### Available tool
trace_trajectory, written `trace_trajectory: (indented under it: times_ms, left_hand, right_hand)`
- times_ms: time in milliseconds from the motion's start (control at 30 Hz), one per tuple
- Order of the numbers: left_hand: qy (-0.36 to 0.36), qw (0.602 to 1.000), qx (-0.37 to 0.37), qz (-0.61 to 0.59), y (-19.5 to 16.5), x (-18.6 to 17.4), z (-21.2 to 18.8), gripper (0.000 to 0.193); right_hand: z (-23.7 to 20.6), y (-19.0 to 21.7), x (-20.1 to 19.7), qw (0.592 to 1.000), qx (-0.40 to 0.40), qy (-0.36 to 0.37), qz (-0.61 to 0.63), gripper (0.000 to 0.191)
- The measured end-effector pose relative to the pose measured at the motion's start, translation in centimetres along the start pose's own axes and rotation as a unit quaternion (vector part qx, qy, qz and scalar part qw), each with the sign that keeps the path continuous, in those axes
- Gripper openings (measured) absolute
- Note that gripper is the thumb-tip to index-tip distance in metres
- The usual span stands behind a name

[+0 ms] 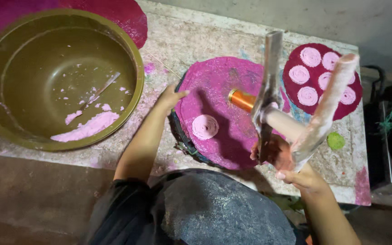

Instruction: The person sits at a workbench and uses a hand-held extruder press to pipe pink paste into spiral rosettes on round pink boards. They load paste from a large bowl into the tool, squeeze rosettes one by one onto the boards, and set filled boards aside on a rack.

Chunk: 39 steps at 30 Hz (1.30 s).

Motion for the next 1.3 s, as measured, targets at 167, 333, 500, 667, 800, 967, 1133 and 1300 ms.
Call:
trace_trajectory:
  times_ms: [167, 333, 500, 667, 800, 967, 1133, 1300]
  left_hand:
    - [-0.07, 0.987, -0.055, -0.135, 6.1, 0.0, -2.8, 0.054]
    - [-0.241, 0.944, 0.224, 0.027, 6.2, -1.2, -7.0, 0.068]
    - [-0.031, 0.978, 0.184, -0.094, 4.2, -1.7, -6.0, 0.057]
    - [0.28, 0.835, -0.201, -0.429, 3.8, 0.7, -4.6, 0.077]
    - [0.187, 0.907, -0.191, -0.324, 5.5, -0.6, -4.3, 0.07]
    - [0.167, 0.907, -0.144, -0.359, 6.5, -3.1, -4.5, 0.051]
    - [0.292, 0.816, -0.078, -0.493, 3.7, -11.8, -4.5, 0.015]
    - [-0.169, 0.945, 0.089, 0.266, 1.6, -25.8, -10.1, 0.027]
  right_hand:
    - [1.1, 0.0, 1.0, 0.998, 0.046, -0.03, -0.011, 0.098]
    - [2.5, 0.0, 1.5, 0.998, 0.061, -0.023, 0.014, 0.098]
    - [3.4, 0.2, 2.6, 0.997, 0.075, 0.003, 0.004, 0.104]
    - [5.3, -1.3, 2.8, 0.99, 0.058, 0.003, -0.126, 0.111]
    - [5.9, -2.8, 2.3, 0.99, 0.099, 0.014, -0.104, 0.11]
    - [6.5, -3.6, 1.9, 0.989, 0.083, 0.021, -0.124, 0.106]
    - [6.6, -3.1, 2.0, 0.992, 0.068, 0.012, -0.106, 0.102]
    - [5.9, -1.6, 2.1, 0.995, 0.045, 0.003, -0.083, 0.105]
Point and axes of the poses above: each hand's wrist, its own z-axis towards the middle knuckle, its own x-axis out of the palm, y = z × x, the point moved 3 cm from there along z, towards the middle knuckle, and after that the axes turned 13 degrees about -y, right-handed, at the moved point
